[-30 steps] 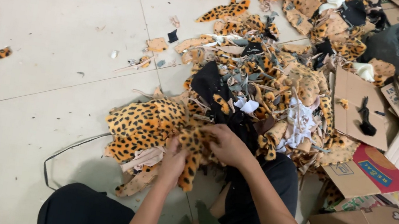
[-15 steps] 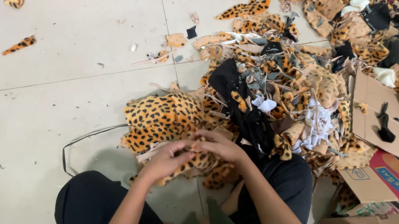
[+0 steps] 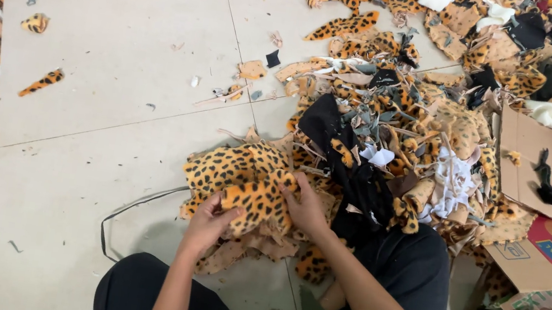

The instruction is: Sorting through leopard-print fabric scraps on the floor and placing them into a cardboard box

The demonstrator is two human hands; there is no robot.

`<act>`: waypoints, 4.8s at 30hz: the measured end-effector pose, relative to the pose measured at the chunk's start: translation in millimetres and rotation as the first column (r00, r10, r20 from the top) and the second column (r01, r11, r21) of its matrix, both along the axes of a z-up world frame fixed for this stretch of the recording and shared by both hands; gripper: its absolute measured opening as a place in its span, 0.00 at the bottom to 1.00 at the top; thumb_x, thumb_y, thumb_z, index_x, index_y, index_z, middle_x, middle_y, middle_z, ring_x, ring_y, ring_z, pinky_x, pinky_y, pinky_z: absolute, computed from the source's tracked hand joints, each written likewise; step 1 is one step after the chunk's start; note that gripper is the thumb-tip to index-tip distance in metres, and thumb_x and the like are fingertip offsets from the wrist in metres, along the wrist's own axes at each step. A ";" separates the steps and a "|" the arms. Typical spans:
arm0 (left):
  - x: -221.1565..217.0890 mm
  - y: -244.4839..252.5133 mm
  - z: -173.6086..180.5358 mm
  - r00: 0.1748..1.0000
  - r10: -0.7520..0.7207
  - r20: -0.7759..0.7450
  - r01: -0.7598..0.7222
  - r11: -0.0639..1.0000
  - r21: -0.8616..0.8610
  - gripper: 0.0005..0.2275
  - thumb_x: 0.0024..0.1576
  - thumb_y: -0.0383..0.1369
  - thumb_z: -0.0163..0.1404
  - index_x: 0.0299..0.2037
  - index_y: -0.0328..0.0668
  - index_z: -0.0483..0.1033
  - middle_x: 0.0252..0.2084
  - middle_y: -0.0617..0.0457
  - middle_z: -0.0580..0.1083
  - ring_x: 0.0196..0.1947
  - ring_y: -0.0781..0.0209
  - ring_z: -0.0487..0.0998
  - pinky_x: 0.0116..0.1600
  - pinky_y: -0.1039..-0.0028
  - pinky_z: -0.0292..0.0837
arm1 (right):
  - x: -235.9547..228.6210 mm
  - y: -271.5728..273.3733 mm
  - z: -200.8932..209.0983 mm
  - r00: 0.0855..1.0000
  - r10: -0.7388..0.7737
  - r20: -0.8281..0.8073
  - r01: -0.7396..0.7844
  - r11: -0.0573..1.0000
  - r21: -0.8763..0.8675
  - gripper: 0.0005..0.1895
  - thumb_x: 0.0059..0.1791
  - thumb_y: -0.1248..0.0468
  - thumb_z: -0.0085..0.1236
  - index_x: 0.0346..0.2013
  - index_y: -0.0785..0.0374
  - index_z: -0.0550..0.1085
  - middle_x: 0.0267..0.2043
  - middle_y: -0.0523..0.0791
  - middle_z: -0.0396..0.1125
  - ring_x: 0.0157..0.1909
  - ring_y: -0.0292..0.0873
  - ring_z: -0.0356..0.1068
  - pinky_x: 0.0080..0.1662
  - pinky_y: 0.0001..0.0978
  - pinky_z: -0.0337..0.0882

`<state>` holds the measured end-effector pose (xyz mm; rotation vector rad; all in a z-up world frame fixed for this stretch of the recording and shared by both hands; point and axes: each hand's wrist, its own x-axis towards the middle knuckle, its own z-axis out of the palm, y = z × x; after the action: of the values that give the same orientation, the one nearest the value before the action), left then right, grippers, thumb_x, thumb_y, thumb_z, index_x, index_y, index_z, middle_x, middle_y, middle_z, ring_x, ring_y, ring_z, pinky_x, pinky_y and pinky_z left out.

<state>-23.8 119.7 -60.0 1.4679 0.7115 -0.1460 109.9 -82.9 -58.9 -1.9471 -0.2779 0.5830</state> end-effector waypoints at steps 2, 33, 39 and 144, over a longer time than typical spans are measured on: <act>0.3 1.5 -42.3 0.997 0.058 0.042 -0.059 0.998 0.024 0.07 0.59 0.33 0.59 0.39 0.39 0.78 0.33 0.49 0.75 0.29 0.58 0.79 0.35 0.69 0.74 | -3.5 9.8 -1.2 0.999 -0.019 0.047 0.019 1.000 -0.007 0.08 0.57 0.56 0.53 0.46 0.54 0.69 0.39 0.47 0.70 0.46 0.51 0.74 0.47 0.43 0.73; -2.1 -6.3 -53.1 0.996 -0.085 0.035 0.063 0.906 0.419 0.08 0.59 0.32 0.57 0.45 0.39 0.78 0.43 0.48 0.66 0.34 0.54 0.79 0.31 0.74 0.81 | -22.3 19.4 -61.4 0.834 0.140 0.534 0.106 0.908 -0.405 0.15 0.55 0.58 0.49 0.57 0.56 0.70 0.70 0.45 0.49 0.71 0.56 0.44 0.64 0.57 0.49; 0.2 -9.9 2.6 0.978 -0.118 0.175 -0.044 0.695 0.717 0.06 0.61 0.31 0.56 0.45 0.42 0.79 0.45 0.49 0.67 0.41 0.55 0.77 0.36 0.75 0.80 | -43.8 41.8 -74.0 0.564 0.387 0.730 -0.005 0.885 -0.466 0.32 0.61 0.52 0.36 0.78 0.56 0.46 0.82 0.48 0.31 0.80 0.54 0.20 0.71 0.53 0.19; -19.1 -6.2 -26.2 0.989 0.054 0.141 -0.112 0.888 0.447 0.06 0.57 0.24 0.53 0.43 0.38 0.80 0.41 0.42 0.72 0.42 0.42 0.79 0.45 0.62 0.79 | -69.6 44.8 -56.6 0.489 0.437 0.755 -0.074 0.883 -0.464 0.29 0.62 0.50 0.33 0.78 0.49 0.50 0.80 0.50 0.38 0.80 0.57 0.28 0.72 0.52 0.28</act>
<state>-42.9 113.5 -86.2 1.8712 0.7350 0.1925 40.3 -38.2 -115.5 -2.4740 -1.1930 -0.2421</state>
